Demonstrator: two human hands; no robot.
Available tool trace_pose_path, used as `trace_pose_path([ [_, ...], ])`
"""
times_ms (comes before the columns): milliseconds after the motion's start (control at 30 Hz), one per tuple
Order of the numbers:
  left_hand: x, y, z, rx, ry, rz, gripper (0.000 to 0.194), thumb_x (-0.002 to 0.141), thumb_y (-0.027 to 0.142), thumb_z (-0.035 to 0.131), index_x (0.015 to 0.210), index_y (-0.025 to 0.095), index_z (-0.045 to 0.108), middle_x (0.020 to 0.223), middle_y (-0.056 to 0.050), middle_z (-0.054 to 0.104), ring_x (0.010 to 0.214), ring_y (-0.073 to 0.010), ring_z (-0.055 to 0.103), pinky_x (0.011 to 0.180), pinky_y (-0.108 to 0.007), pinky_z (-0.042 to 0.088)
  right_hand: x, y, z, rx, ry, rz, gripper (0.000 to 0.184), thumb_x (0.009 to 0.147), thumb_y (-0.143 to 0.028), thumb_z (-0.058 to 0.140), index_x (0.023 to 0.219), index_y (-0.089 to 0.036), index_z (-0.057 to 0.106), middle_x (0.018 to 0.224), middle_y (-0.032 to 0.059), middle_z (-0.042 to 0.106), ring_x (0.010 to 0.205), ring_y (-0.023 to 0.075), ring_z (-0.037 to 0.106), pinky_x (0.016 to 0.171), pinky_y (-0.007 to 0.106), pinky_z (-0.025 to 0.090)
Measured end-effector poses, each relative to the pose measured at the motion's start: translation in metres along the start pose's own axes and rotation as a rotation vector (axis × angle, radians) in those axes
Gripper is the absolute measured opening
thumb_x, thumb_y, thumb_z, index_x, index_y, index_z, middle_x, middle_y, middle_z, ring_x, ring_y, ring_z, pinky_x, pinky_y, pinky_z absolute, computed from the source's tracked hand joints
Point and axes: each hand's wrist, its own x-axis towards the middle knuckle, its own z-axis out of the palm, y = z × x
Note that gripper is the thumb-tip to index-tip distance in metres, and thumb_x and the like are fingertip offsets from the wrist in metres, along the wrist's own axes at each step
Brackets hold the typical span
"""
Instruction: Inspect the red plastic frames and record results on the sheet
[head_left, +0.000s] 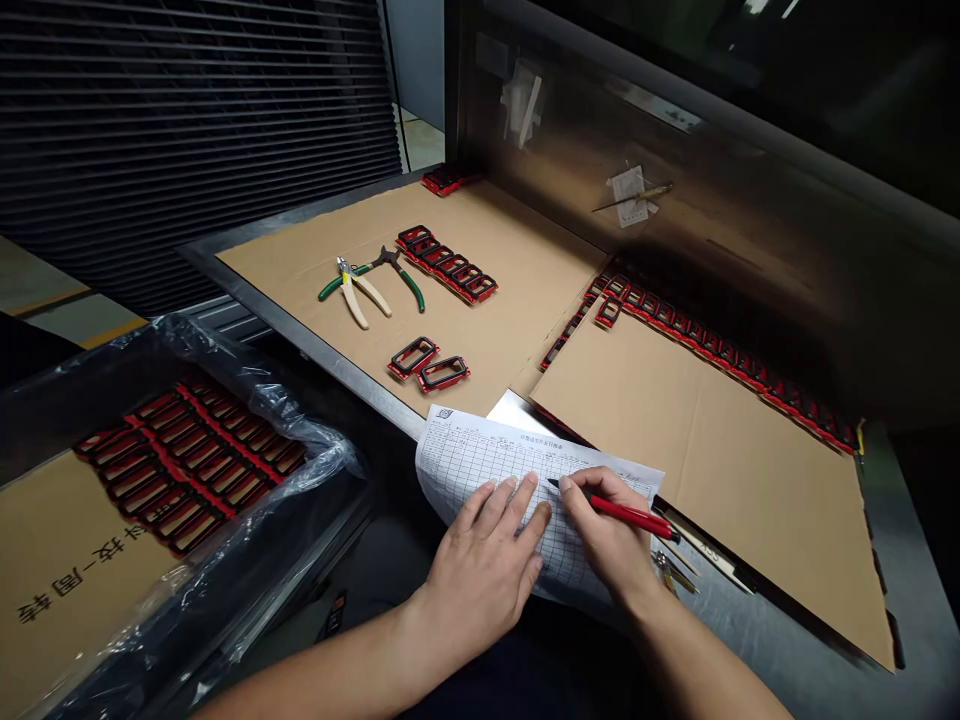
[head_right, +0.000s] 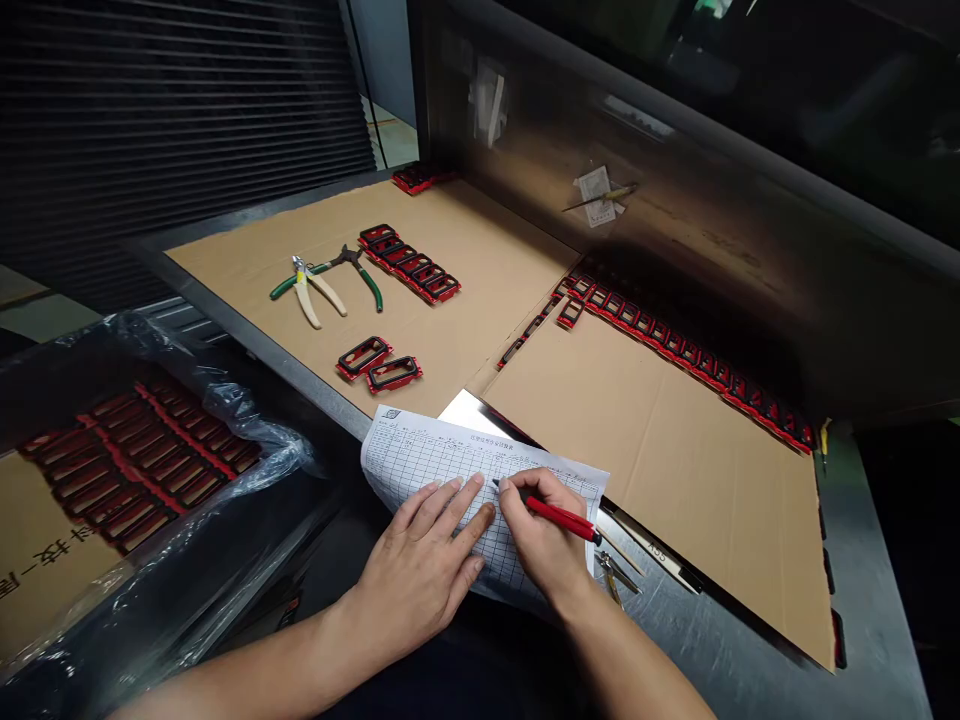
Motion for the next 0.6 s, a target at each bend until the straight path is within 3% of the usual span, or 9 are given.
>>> trace_pose_path([
  [133, 0.002, -0.002, 0.0, -0.028, 0.028, -0.008, 0.043, 0.093, 0.046, 0.057, 0.131, 0.026, 0.061, 0.148, -0.001, 0.055, 0.129, -0.0233, 0.049, 0.112, -0.039, 0.024, -0.001, 0.002, -0.003, -0.083, 0.05, -0.058, 0.019, 0.083, -0.037, 0.067, 0.07, -0.023, 0.069, 0.066, 0.0004, 0.071, 0.061, 0.0184, 0.065, 0.061, 0.03, 0.051],
  [300, 0.004, -0.003, 0.002, -0.019, 0.054, -0.026, 0.041, 0.095, 0.044, 0.056, 0.13, 0.024, 0.063, 0.144, 0.001, 0.059, 0.129, -0.023, 0.048, 0.11, -0.038, 0.027, 0.001, 0.006, -0.008, -0.106, 0.007, -0.088, 0.015, 0.083, -0.035, 0.068, 0.074, -0.024, 0.072, 0.067, 0.0002, 0.073, 0.06, 0.0177, 0.066, 0.059, 0.029, 0.053],
  [600, 0.003, -0.003, 0.004, -0.036, 0.036, -0.026, 0.044, 0.095, 0.046, 0.055, 0.131, 0.023, 0.062, 0.149, 0.0, 0.054, 0.132, -0.0245, 0.046, 0.109, -0.039, 0.028, 0.002, 0.01, -0.008, 0.007, 0.083, -0.095, 0.013, 0.083, -0.032, 0.068, 0.074, -0.023, 0.068, 0.064, -0.0013, 0.067, 0.056, 0.0151, 0.062, 0.054, 0.026, 0.052],
])
